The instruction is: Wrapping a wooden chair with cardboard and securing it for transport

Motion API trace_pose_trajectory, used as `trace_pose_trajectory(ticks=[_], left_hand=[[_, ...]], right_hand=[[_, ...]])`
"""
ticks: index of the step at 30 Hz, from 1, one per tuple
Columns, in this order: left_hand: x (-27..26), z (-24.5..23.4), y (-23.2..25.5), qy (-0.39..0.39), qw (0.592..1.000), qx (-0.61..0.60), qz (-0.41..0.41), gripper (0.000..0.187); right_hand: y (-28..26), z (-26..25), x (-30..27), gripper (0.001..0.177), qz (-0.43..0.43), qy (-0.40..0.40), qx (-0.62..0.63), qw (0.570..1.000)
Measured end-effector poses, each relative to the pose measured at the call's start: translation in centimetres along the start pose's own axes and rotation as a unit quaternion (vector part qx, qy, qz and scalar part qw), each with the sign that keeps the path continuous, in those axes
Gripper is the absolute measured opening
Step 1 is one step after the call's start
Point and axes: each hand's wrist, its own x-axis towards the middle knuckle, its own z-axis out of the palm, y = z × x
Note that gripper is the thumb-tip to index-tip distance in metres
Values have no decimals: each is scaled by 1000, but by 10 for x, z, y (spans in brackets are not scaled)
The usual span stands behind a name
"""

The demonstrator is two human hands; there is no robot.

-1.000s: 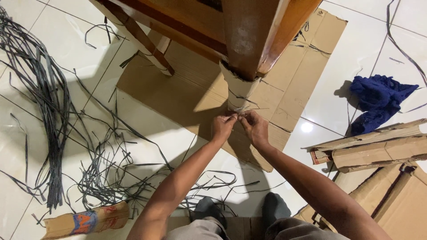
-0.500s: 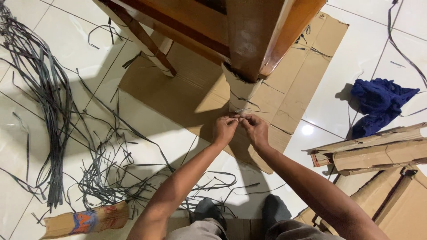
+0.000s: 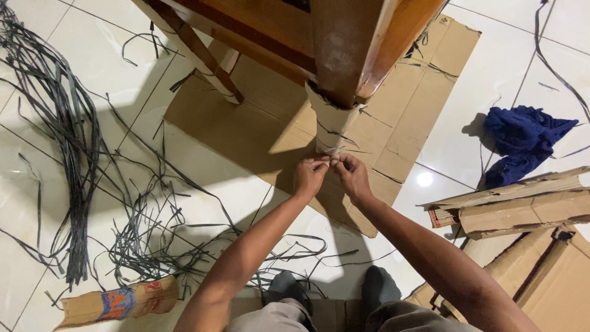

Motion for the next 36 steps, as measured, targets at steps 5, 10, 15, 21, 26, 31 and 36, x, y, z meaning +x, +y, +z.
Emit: trace_pose_trajectory(ticks=[5, 10, 15, 21, 26, 31, 36], left_hand=[[4, 7, -7, -25, 995, -92, -11, 22], [12, 5, -18, -63, 990, -121, -21, 23], [6, -1, -3, -39, 993, -108, -28, 25], [7, 0, -7, 11, 999, -53, 2, 20], [-2, 0, 18, 64, 998, -10, 5, 23], [8, 15, -5, 90, 994, 64, -3, 24], [20, 23, -24, 104, 978, 176, -43, 37]], right_hand=[[12, -4, 5, 11, 19, -28, 49, 998], [12, -8, 9, 12, 46, -55, 87, 994], [15, -8, 9, 9, 19, -51, 70, 996], [1, -5, 3, 4, 8, -36, 45, 998], [-9, -15, 3, 5, -17, -1, -24, 1000], [9, -30, 16, 16, -31, 13, -49, 998], [8, -33, 18, 16, -64, 34, -87, 994]])
